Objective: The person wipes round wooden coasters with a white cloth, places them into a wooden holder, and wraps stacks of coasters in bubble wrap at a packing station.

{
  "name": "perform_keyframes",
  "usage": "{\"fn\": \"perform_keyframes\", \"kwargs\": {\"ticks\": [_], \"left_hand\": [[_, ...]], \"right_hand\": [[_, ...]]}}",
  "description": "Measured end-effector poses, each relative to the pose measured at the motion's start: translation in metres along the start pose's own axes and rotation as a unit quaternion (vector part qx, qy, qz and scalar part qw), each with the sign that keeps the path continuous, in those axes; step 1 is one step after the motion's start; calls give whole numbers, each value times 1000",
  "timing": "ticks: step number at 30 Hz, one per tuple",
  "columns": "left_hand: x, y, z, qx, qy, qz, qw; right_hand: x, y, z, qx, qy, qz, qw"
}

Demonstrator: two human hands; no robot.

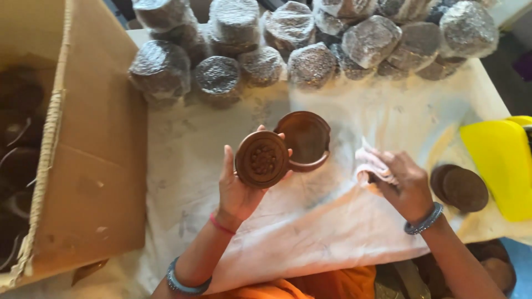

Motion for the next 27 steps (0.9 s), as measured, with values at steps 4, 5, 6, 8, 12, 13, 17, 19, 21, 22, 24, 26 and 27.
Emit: {"fn": "perform_keyframes", "kwargs": {"ticks": [4,5,6,8,12,13,17,19,21,22,24,26,27], "left_hand": [[-1,8,-1,-16,-15,9,1000],[-1,11,0,9,-23,-16,1000],[0,15,1,33,-31,-43,998],[-18,95,16,-109,-15,109,988],[16,63,15,-213,-54,172,960],[25,38,13,-212,-58,170,961],[50,-3,6,-42,-163,-6,986],[43,12,8,75,-187,-60,978],[28,30,6,69,-152,-42,985],[24,48,10,69,-151,-42,985],[11,85,18,39,-101,60,992],[29,27,8,-9,-118,24,993],[39,-4,3,-58,-137,-15,989]], "right_hand": [[-76,1,-63,76,30,-93,992],[-101,-6,-80,103,116,-101,983],[-126,-13,-97,131,202,-109,964],[-157,-51,-113,119,206,-121,964],[-197,-118,-106,61,263,-137,953],[-196,-121,-105,60,266,-140,952],[-178,-134,-113,63,315,-149,935],[-168,-135,-119,77,298,-135,942],[-163,-128,-128,90,214,-121,965],[-172,-121,-127,90,212,-120,966],[-190,-105,-125,82,225,-144,960],[-187,-115,-110,66,262,-157,950],[-187,-120,-102,51,301,-171,937]]}}
Point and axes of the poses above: each hand's wrist, its own z-axis away from the middle knuckle, its own y-axis out of the back of the hand, x = y × z, the point moved 3 cm from there along -z, towards the middle knuckle, and after that the axes turned 2 degrees about -x, right-handed, at the moved point
